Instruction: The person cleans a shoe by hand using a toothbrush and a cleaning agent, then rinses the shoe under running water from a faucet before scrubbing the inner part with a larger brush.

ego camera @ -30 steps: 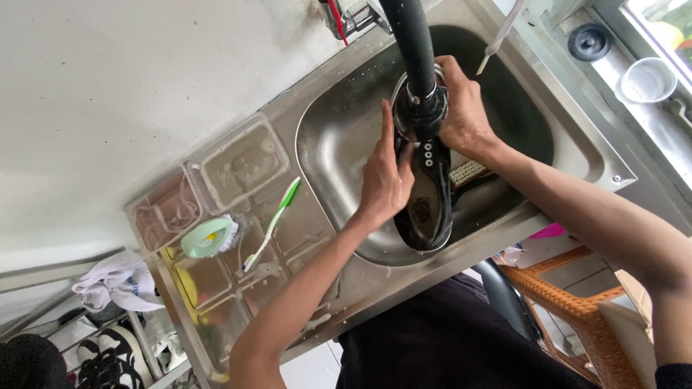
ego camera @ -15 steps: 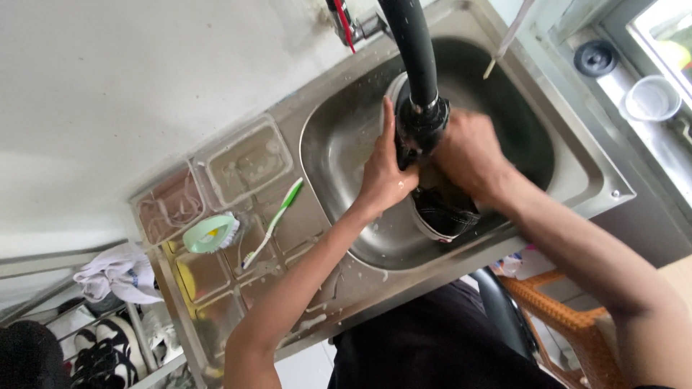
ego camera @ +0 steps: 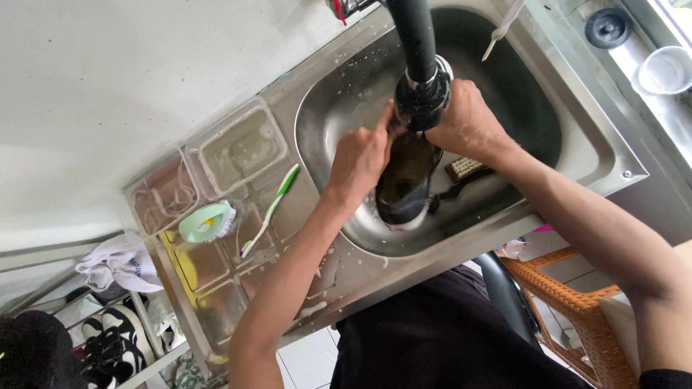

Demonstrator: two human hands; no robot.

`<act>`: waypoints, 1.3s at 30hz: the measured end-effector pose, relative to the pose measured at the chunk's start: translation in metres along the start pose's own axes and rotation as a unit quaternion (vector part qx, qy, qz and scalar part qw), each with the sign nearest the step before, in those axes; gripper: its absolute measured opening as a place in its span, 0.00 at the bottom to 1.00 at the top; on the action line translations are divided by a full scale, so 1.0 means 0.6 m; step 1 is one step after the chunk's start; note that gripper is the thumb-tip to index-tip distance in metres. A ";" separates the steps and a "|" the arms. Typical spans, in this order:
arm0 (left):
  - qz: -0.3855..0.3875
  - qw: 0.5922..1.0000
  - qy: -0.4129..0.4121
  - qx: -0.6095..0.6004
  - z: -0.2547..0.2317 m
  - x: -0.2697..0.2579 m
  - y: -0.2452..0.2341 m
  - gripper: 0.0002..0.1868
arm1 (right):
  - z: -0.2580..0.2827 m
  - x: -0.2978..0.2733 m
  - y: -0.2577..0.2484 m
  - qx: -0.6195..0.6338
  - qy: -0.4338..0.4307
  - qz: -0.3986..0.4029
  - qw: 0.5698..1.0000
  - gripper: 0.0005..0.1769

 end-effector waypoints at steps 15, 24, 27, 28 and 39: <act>-0.198 0.968 -0.018 -0.155 -0.022 -0.009 -0.052 0.57 | 0.080 -0.030 -0.024 0.322 -0.248 -0.029 0.913 0.19; -0.129 0.977 0.029 -0.166 -0.021 0.004 -0.006 0.46 | 0.192 -0.100 0.016 -0.407 -0.342 -0.194 0.824 0.34; -0.144 0.962 0.052 -0.225 -0.026 0.031 0.006 0.23 | 0.155 -0.058 0.017 -0.041 -0.434 -0.042 0.899 0.56; -0.146 0.954 0.055 -0.256 -0.028 0.028 0.014 0.14 | 0.161 -0.060 -0.009 -0.079 -0.452 -0.096 0.883 0.49; -0.389 0.762 -0.021 -0.517 0.002 -0.015 -0.057 0.26 | 0.051 -0.020 -0.063 0.068 -0.088 -0.066 0.992 0.76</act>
Point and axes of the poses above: each hand's wrist, its own x-axis towards the middle knuckle, its own y-axis out of the palm, z = x × y, the point moved 10 cm from there along x, towards the middle knuckle, and after that the axes turned 8 degrees about -x, right-handed, at the moved point
